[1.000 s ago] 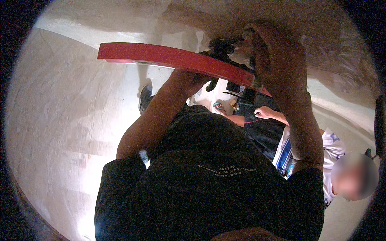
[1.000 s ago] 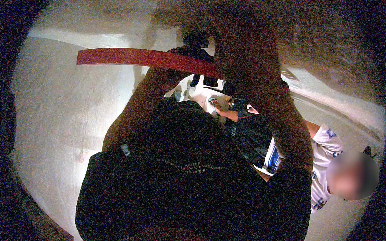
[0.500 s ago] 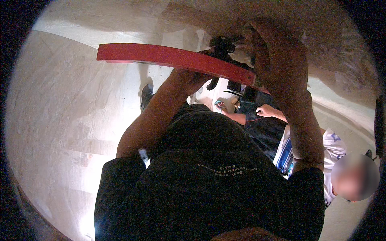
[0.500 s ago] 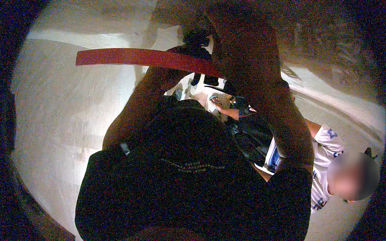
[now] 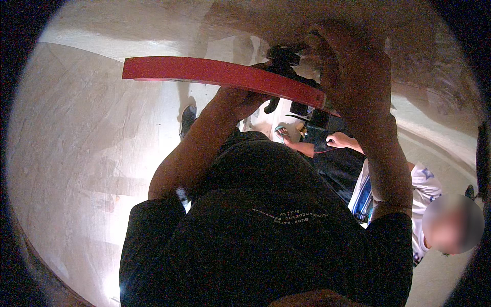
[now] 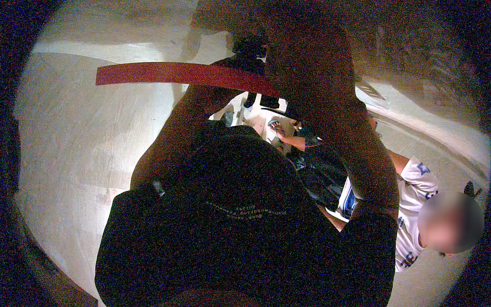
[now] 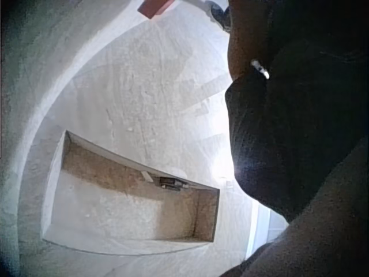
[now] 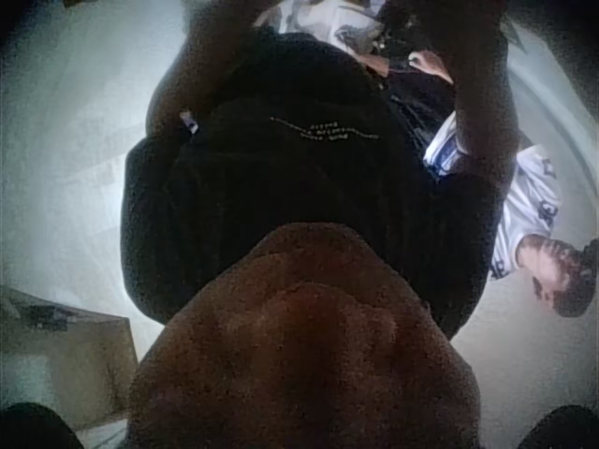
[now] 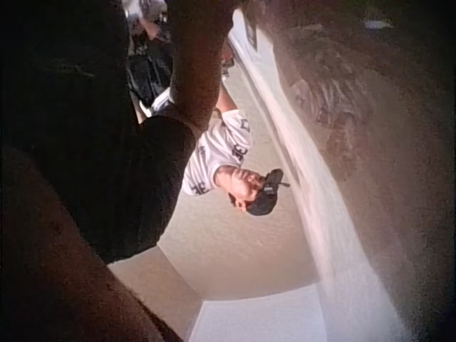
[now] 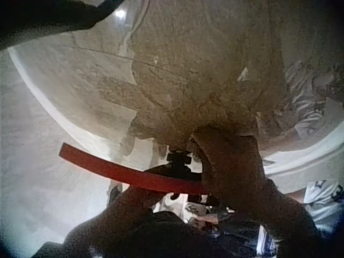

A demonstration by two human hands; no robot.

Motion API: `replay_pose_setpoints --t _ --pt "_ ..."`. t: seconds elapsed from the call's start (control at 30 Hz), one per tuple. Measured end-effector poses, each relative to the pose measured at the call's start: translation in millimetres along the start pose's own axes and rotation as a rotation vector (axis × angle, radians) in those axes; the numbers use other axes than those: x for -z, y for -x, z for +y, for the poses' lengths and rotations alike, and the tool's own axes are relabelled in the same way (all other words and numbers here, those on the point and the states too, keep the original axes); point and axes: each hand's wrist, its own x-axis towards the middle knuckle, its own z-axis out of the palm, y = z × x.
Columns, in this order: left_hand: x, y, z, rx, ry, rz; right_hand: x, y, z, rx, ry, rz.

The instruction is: The person installs a black shower fixture onto a wall, using a wrench to tighten the connections and a level to ensure it is straight.

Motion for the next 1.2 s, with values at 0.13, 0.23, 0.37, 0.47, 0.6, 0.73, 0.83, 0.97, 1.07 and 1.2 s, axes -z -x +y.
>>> replay_pose_setpoints --t 0.13,0.23,0.37,0.47,0.6,0.73,0.83,0.97,1.07,1.2 --pt "0 -3 1 -0.001 0.009 -0.001 -2 1 0 -0.024 0.008 -0.009" --pt "1 -4 1 -0.001 0.014 -0.008 -4 -3 1 0.032 0.057 0.033" --pt "2 -5 2 0.000 0.022 -0.012 0 -7 -7 -0.018 0.040 -0.021" --pt "4 -3 0 0.000 0.027 -0.013 0 -8 -11 0.053 0.142 -0.003" --pt "5 -3 -2 -0.001 0.027 -0.020 -1 -8 -17 0.050 0.085 -0.048" --pt "4 -3 -5 -0.003 0.051 -0.027 -1 -12 -22 0.079 0.220 -0.039" --pt "5 -1 -9 -0.002 0.075 -0.017 4 -18 -31 0.092 -0.023 0.038" --pt "7 1 -16 0.069 0.755 -0.113 17 -20 -50 -0.022 -0.049 -0.093" --pt "4 8 -4 -0.164 -0.023 -0.105 12 -14 -41 -0.068 -0.092 -0.051" --pt "6 11 22 -0.296 -0.583 -0.143 8 -18 -32 -0.022 0.239 -0.152"
